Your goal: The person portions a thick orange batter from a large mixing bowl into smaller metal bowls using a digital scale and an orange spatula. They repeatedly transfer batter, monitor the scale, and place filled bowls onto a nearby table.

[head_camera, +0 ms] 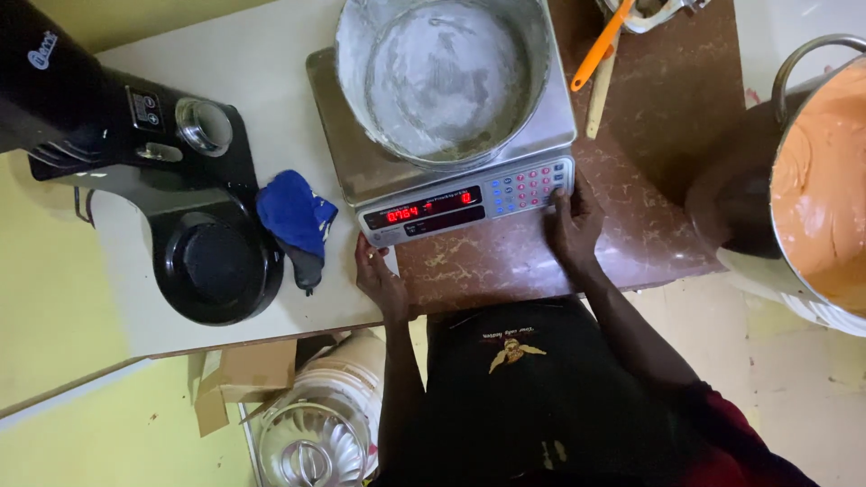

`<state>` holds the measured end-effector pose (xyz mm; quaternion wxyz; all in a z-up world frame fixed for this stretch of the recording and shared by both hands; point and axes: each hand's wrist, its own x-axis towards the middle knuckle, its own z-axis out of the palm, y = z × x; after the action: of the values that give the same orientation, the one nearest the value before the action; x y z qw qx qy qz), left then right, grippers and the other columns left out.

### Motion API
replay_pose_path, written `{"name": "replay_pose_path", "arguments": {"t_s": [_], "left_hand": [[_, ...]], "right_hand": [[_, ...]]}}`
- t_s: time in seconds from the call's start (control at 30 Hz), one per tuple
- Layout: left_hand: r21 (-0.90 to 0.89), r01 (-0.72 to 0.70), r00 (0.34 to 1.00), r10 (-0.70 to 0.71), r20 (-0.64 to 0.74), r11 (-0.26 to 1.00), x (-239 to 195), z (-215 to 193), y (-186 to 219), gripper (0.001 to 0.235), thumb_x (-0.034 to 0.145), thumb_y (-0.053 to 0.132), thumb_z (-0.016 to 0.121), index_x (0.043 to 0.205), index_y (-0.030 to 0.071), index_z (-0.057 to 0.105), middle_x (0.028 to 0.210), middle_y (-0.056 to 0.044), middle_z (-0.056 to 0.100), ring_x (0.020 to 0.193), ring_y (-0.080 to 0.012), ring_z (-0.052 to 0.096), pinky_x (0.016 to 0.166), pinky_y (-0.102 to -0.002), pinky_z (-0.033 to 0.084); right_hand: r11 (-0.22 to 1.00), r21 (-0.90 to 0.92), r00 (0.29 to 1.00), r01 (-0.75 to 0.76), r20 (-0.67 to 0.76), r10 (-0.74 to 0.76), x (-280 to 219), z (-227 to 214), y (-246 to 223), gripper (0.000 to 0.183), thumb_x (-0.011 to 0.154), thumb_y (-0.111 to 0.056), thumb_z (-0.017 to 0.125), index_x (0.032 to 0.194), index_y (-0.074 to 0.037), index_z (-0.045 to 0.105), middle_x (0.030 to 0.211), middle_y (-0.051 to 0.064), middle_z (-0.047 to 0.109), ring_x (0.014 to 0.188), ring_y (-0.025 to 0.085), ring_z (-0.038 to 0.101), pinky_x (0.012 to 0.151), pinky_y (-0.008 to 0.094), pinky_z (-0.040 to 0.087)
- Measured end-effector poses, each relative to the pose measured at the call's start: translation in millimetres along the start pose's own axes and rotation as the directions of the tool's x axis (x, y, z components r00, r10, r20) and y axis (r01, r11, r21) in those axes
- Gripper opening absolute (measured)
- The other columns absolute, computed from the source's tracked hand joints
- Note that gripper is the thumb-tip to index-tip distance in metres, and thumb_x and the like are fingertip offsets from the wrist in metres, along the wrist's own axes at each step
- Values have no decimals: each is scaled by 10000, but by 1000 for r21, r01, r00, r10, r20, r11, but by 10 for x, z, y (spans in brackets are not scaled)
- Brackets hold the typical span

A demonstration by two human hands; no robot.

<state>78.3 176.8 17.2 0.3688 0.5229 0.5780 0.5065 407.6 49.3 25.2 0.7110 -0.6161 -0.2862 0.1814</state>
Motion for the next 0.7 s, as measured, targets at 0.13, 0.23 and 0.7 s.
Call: {"name": "replay_pose_path", "arguments": {"t_s": [0.13, 0.23, 0.7], "left_hand": [[6, -46, 999, 46, -7, 999, -1, 34, 114, 411, 1211, 141, 537, 1571, 99, 731, 1237, -174, 808, 955, -205, 749, 928, -416, 643], [38, -11, 1000, 12, -27, 999, 54, 58, 399, 391, 1234, 188, 560, 1567, 52, 713, 1307, -237, 799, 1012, -281, 778, 975, -463, 631], [-78, -338, 783, 326, 530, 938, 768, 861, 1952, 269, 1133, 30, 652, 1241, 190, 840, 933, -69, 808, 891, -253, 814, 910, -424, 618]], "right_hand": [[1000, -13, 1000, -2, 3, 2, 26, 7, -92, 545, 1227, -159, 674, 1695, 73, 521, 1572, 298, 665, 1454, 347, 638, 1271, 566, 491], [999, -32, 999, 37, 14, -36, 28, 21, -165, 534, 1231, -158, 673, 1685, 85, 529, 1522, 304, 677, 1409, 339, 648, 1247, 566, 503], [988, -143, 998, 56, -13, -58, 50, 62, -326, 451, 1240, -163, 622, 1642, 41, 628, 1546, 302, 704, 1449, 358, 658, 1235, 556, 501]]}}
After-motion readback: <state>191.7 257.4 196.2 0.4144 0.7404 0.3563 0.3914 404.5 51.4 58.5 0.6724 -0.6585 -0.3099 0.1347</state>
